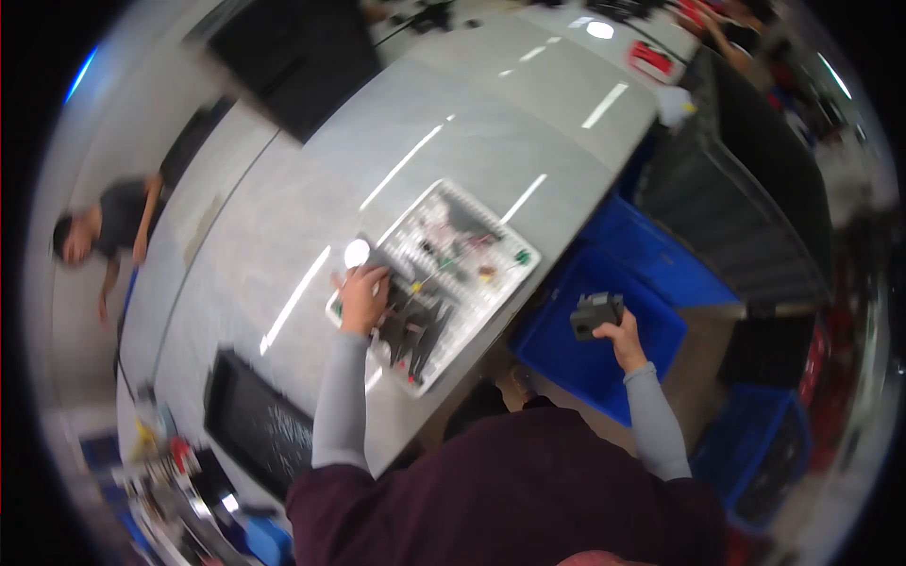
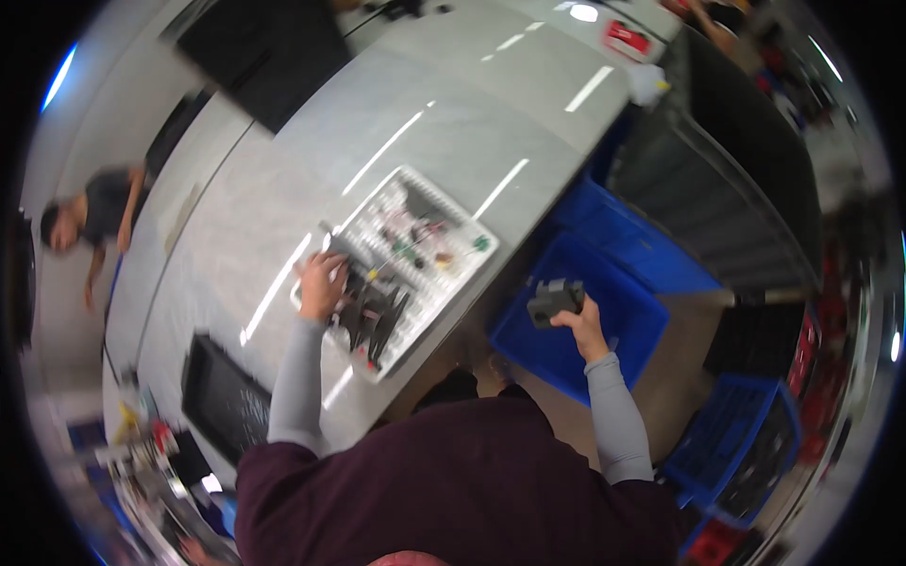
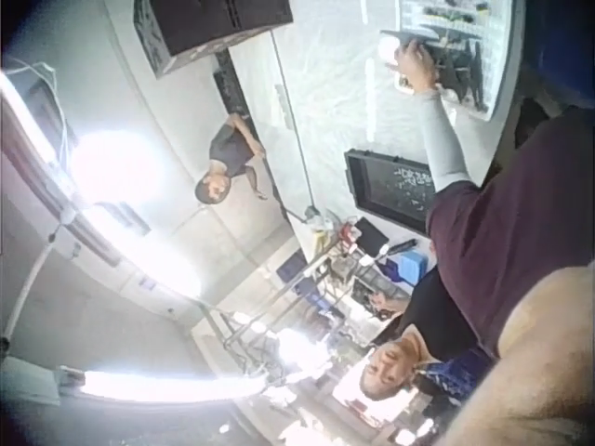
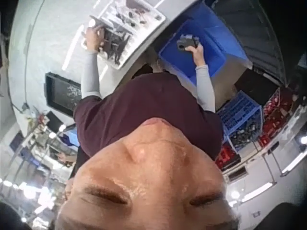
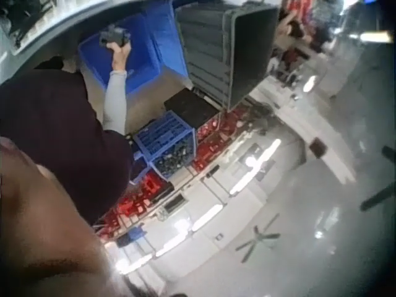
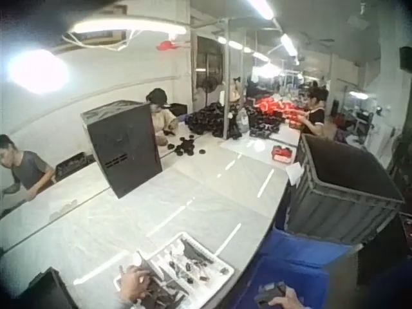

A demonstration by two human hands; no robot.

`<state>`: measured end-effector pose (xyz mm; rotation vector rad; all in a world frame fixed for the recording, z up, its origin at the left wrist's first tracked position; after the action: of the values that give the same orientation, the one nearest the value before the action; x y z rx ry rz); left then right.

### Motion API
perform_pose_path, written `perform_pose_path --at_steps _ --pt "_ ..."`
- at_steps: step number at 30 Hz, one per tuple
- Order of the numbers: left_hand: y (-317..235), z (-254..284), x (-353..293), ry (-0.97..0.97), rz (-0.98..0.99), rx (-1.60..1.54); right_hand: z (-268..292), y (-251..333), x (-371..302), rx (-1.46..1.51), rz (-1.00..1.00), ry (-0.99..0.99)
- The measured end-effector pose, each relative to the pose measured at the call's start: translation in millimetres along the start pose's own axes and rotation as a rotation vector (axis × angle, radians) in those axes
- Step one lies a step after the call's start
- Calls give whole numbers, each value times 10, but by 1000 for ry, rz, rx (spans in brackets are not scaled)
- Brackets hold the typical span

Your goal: The person assembles electronic device housings by hand, securing plastic housing parts together with screws using an electric screwdriver.

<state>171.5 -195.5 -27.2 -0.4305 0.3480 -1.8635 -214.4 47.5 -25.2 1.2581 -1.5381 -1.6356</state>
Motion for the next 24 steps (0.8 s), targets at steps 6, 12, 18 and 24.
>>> perform_pose_path --at_steps 6,12,18,24 --pt "54 114 158 -56 144 30 1118 -1091 -1523 -120 -199 -658" --pt "-1781 -136 -80 -302 -602 -238 1811 -2517 -3513 109 -202 -1446" --pt "-3276 -1374 -1204 547 -765 -373 1586 -2537 -4712 0 -247 -1630" --pt "-3927 -2774 -3454 1515 -591 -265 1433 -2486 -5129 -135 -51 -1367"
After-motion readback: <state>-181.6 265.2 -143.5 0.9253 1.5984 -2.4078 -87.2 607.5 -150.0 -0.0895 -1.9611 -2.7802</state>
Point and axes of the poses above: each hand's wrist, its own x-axis towards the middle knuckle, its own z-axis out of the back of the hand, y = z × x, the point moved 3 cm from there along x, towards the middle knuckle, and after that the axes turned 8 degrees about z, right-handed, at the moved point
